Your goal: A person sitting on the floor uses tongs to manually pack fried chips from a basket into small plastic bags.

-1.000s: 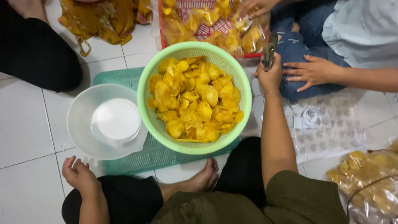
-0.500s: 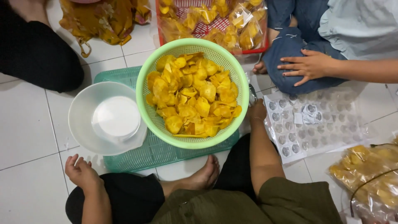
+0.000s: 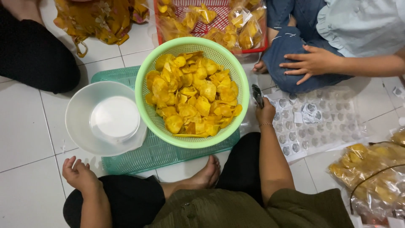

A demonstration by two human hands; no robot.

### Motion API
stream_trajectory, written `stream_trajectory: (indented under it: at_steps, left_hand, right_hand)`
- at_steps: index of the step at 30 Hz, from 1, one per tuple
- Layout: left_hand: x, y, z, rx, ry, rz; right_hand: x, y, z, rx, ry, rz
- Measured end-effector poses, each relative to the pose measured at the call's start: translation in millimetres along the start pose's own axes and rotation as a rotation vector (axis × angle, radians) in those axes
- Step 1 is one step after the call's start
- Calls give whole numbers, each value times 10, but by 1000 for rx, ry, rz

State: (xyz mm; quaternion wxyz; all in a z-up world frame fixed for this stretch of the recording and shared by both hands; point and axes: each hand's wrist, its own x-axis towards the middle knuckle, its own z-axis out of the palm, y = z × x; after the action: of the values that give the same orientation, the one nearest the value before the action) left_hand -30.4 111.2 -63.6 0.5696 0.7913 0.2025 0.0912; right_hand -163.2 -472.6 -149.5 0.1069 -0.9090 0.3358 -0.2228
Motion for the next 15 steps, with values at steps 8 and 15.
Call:
stream_trajectory:
  at_steps: [8,15]
  left_hand:
    - [-41,151,-87,-52,155,-37]
    - [-484,461,-527,141,409,553]
  right_hand:
    - [-126,-543,-758,729,60,175]
    - [-278,-531,-975,824,-2,141]
